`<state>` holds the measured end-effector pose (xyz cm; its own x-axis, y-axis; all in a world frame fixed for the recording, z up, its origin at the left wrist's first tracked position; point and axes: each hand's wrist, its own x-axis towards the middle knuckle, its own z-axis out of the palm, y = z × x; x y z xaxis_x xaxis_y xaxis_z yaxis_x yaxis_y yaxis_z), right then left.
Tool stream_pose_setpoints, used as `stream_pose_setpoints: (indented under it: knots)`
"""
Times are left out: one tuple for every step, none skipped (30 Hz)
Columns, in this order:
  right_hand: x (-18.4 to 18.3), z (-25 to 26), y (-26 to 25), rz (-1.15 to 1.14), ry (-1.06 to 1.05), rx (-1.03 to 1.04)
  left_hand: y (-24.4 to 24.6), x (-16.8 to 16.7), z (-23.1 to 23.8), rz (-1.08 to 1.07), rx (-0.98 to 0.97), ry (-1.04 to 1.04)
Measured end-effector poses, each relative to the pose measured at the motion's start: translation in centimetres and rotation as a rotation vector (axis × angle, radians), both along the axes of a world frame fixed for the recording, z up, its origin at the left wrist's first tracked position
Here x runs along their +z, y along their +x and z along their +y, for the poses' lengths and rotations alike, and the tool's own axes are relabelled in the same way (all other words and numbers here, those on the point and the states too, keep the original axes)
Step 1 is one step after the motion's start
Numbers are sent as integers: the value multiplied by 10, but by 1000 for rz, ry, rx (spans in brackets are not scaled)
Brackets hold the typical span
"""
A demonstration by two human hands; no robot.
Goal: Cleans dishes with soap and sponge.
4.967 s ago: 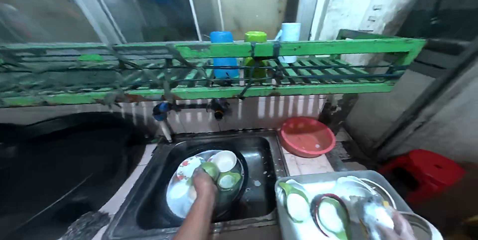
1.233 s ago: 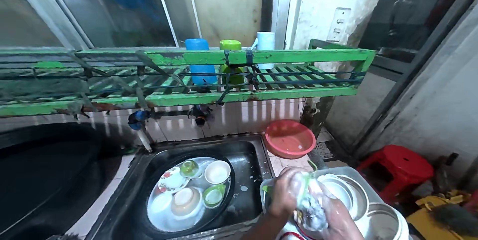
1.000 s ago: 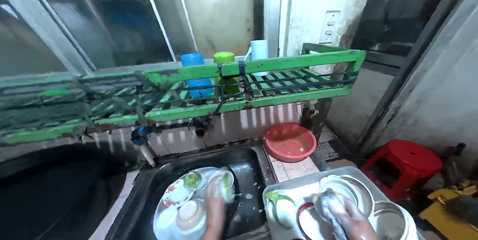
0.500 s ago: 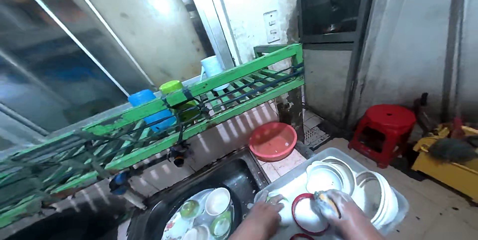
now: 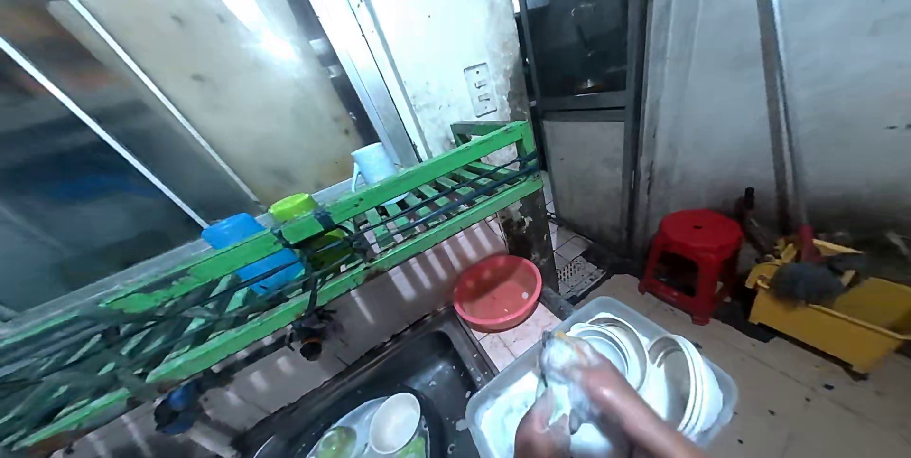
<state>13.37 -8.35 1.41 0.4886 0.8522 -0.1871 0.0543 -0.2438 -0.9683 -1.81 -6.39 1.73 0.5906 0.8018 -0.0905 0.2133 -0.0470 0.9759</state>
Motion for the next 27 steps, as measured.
stream_pose_setpoints:
  knots:
    - [4,9,11,120,-86,4,-1,1,-4,40,-14,59]
    - [5,13,15,170,-124,11,-3,2,-4,76,-25,107]
    - [4,14,12,145,-115,14,-6,3,-1,98,-28,134]
    - [3,10,2,49,-68,23,-9,2,5,103,-28,140]
    - [-1,4,-13,-103,15,41,-12,0,14,96,-23,134]
    - [-8,-2,-28,-261,110,51,-15,-2,21,76,-21,128]
    - [-13,-7,-39,-337,190,38,-18,-1,26,72,-47,115]
    - [-16,-8,-41,-266,234,6,-21,3,28,85,-91,102]
    - [-16,-8,-35,-77,227,-27,-25,8,28,102,-134,91]
    - [-14,-6,-25,157,184,-70,-26,12,26,103,-160,79]
    - [-11,-4,-16,367,151,-130,-26,13,24,65,-152,70]
    - [-12,-3,-14,517,161,-202,-23,12,22,-7,-106,54]
    - [-11,-3,-20,566,193,-274,-17,8,22,-97,-33,58]
    - [-9,-5,-34,556,226,-345,-11,1,23,-181,49,93]
    - [-9,-6,-50,522,266,-395,-3,-8,23,-223,131,190]
    - [-11,-6,-62,490,309,-417,3,-14,24,-213,193,333]
    - [-11,-6,-66,482,317,-421,4,-17,22,-159,206,470]
    - [-13,-7,-58,466,294,-385,2,-18,17,-77,167,592]
    - [-16,-8,-43,464,254,-318,-2,-20,11,-4,94,724]
    - [-19,-10,-25,475,213,-231,-5,-25,6,31,29,872]
    - [-23,-12,-12,494,182,-158,-7,-31,4,29,-17,985]
    - [-24,-12,-10,517,157,-160,-6,-34,6,10,-32,1005]
    - [-22,-11,-16,547,135,-232,-3,-35,9,-1,-16,951]
    - [-16,-11,-27,577,126,-316,-1,-31,14,-18,21,833]
    - [-11,-9,-37,598,132,-379,2,-27,20,-36,57,728]
    - [-8,-8,-41,600,138,-398,2,-26,26,-53,68,683]
    - [-7,-9,-38,555,115,-376,-1,-27,31,-55,25,710]
